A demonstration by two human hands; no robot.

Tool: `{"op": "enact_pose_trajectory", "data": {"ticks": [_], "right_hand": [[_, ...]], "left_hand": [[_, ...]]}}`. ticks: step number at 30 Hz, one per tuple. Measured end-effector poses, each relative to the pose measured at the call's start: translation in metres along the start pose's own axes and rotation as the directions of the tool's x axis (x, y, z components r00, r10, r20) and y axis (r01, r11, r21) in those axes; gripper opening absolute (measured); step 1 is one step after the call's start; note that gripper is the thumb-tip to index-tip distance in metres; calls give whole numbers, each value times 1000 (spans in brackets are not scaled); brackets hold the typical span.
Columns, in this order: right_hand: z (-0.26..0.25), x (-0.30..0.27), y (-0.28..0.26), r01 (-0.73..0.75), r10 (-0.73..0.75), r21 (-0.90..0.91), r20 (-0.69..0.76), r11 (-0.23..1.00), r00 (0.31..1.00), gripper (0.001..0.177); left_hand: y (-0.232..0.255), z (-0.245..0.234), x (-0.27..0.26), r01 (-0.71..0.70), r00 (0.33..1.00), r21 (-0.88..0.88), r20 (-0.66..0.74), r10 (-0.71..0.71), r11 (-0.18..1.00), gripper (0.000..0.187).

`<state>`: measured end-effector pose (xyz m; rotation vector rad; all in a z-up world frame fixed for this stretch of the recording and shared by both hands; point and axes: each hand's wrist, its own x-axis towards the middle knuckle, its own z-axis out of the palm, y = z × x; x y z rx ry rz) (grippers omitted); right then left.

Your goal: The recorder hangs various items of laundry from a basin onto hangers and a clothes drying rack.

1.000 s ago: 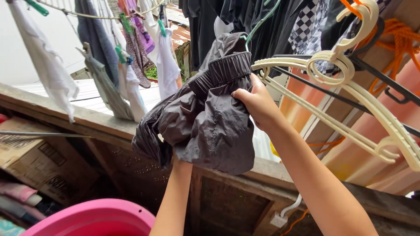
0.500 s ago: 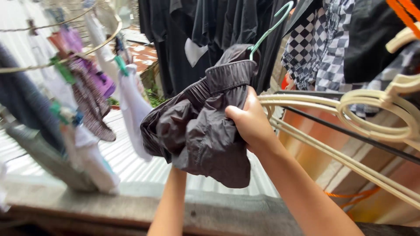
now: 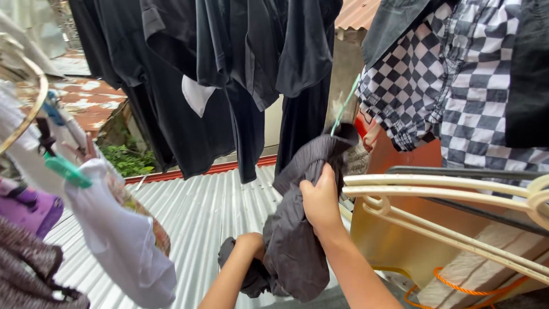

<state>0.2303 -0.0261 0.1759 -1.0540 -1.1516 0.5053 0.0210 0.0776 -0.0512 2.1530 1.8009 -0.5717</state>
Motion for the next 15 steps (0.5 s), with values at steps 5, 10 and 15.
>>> {"op": "enact_pose_trajectory", "data": {"ticks": [5,10,15], "right_hand": [[11,47,42,-71,65,-68,-84,995,994,47],[-11,122,28,149,-152,-33,-84,988,985,44],[-60,168,13,20,-59,-263,-142,964,988,35]], "left_hand": [[34,-14,29,-248,940,-111,-269,212,962,62],[76,-119,-81,-377,887,-336,-398,233,863,132],[95,-171,-108,-664,603,-377,-781,165,646,131]]}}
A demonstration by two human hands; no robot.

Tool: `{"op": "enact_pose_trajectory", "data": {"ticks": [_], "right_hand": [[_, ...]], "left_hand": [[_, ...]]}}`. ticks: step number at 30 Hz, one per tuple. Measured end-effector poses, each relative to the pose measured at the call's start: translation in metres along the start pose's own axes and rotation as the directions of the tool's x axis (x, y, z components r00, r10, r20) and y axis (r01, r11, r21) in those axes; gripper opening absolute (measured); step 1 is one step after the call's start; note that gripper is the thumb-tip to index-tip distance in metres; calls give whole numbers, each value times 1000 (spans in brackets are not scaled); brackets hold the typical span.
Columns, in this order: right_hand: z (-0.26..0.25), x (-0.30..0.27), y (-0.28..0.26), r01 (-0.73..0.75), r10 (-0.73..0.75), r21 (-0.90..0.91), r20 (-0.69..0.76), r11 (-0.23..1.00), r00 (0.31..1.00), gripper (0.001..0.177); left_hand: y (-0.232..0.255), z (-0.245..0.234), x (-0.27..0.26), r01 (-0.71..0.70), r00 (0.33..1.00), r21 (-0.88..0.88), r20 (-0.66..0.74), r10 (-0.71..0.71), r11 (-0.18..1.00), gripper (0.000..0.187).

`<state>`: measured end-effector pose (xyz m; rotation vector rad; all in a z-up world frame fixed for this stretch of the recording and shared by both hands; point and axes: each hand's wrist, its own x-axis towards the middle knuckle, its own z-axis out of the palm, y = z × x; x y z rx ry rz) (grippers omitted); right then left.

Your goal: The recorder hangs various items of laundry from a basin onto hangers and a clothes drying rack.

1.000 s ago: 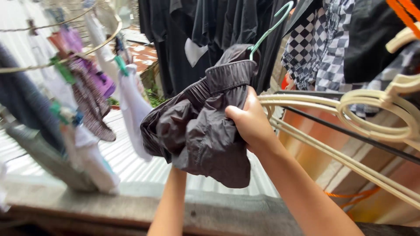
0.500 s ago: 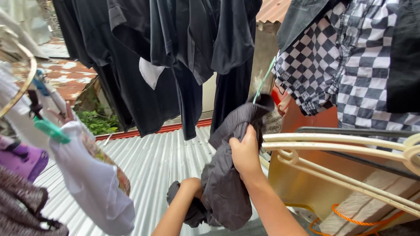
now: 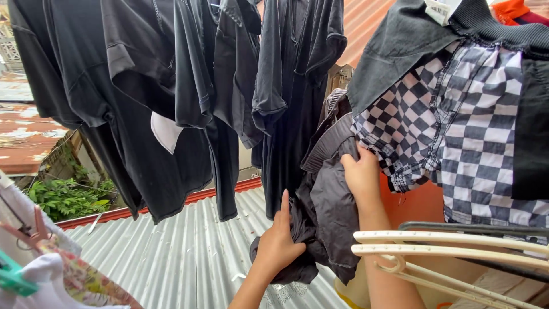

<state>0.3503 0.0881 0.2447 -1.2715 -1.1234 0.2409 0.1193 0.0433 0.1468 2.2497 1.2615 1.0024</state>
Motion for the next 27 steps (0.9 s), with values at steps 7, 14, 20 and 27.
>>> {"op": "enact_pose_trajectory", "data": {"ticks": [7,14,20,27], "right_hand": [[10,-8,39,270,-341,-445,-86,854,936,44],[13,-37,-55,-126,10,533,216,837,976,53],[28,-36,-85,258,-300,371,60,892,952,85],[39,56,-122,402,-344,626,-220,668,913,70]], "left_hand": [[56,9,51,-257,966,104,-5,259,961,117],[67,29,97,-345,926,-222,-236,293,912,96],[84,1,115,-169,978,-241,-165,131,956,104],[73,-16,145,-231,908,-385,-415,56,894,86]]}}
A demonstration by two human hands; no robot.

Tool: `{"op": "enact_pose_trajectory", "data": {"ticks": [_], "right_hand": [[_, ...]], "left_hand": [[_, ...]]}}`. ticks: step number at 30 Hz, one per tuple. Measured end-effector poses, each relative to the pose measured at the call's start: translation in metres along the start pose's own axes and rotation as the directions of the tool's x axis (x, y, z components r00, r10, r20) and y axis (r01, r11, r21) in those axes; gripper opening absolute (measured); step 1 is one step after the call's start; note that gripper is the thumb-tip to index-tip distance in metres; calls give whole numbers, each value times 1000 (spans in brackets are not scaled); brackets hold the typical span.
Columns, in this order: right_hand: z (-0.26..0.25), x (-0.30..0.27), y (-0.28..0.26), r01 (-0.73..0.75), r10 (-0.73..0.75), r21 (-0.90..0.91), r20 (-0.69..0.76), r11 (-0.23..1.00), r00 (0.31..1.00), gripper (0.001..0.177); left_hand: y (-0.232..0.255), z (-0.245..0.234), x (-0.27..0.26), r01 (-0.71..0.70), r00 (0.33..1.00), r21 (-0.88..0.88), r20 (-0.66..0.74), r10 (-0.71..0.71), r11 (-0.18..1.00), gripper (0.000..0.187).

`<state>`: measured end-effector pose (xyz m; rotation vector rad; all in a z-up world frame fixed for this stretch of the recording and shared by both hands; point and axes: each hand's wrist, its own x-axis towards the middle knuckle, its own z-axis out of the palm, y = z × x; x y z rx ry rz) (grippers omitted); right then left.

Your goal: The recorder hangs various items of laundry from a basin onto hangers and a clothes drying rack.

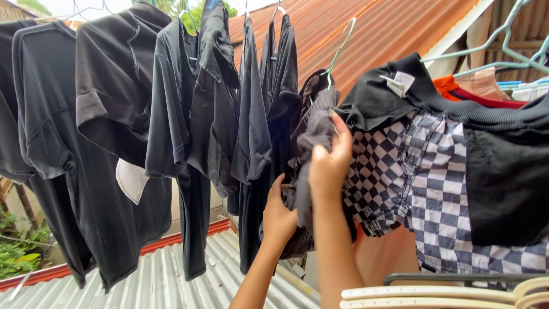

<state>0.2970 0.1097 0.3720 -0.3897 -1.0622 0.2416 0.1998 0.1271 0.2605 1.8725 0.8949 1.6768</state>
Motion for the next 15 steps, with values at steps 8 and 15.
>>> {"op": "enact_pose_trajectory", "data": {"ticks": [8,15], "right_hand": [[142,56,58,178,-350,-446,-340,877,873,61],[122,155,69,52,-398,-652,-396,756,828,50]], "left_hand": [[-32,6,32,248,969,-367,99,-227,896,66],[-9,-6,35,527,848,-494,246,-470,692,55]]}}
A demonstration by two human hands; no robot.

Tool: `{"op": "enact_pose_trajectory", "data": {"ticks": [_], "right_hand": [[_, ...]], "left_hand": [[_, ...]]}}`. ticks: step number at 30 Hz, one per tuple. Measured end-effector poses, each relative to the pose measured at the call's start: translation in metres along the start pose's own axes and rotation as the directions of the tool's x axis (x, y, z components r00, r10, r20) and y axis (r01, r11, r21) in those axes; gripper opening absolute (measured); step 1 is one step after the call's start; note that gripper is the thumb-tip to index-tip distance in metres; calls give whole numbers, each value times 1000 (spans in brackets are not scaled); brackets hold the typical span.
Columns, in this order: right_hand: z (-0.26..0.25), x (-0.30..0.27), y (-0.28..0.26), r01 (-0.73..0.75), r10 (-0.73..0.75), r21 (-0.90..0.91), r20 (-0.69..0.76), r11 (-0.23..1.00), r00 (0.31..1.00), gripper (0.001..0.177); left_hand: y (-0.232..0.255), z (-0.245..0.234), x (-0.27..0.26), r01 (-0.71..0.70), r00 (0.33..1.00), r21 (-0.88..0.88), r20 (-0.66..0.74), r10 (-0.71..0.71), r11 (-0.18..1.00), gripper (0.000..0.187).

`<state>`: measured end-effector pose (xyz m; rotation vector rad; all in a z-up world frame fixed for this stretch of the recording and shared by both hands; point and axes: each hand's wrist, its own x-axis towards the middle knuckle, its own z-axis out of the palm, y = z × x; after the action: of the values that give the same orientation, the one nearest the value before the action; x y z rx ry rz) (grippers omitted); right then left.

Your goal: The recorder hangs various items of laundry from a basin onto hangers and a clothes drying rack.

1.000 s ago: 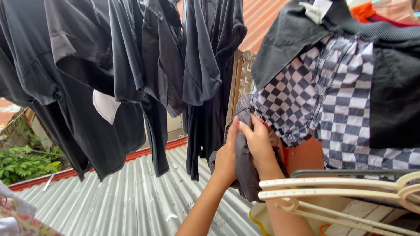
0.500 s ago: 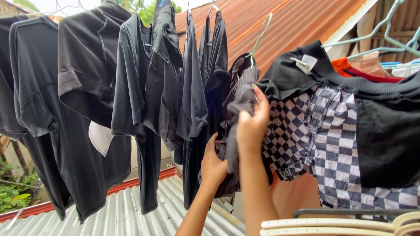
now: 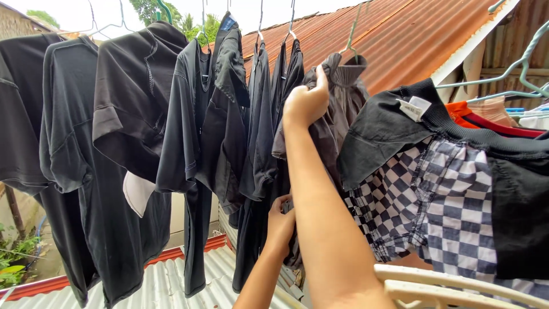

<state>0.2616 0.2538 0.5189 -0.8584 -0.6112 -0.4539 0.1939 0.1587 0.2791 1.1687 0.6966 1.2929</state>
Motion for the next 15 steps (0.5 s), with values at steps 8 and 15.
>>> {"op": "enact_pose_trajectory", "data": {"ticks": [8,15], "right_hand": [[-41,34,7,124,-137,112,120,986,983,43],[-31,84,20,201,-241,192,218,961,946,47]], "left_hand": [[8,19,-3,-62,998,131,25,59,989,59],[20,28,3,-78,997,164,24,75,983,60]]}}
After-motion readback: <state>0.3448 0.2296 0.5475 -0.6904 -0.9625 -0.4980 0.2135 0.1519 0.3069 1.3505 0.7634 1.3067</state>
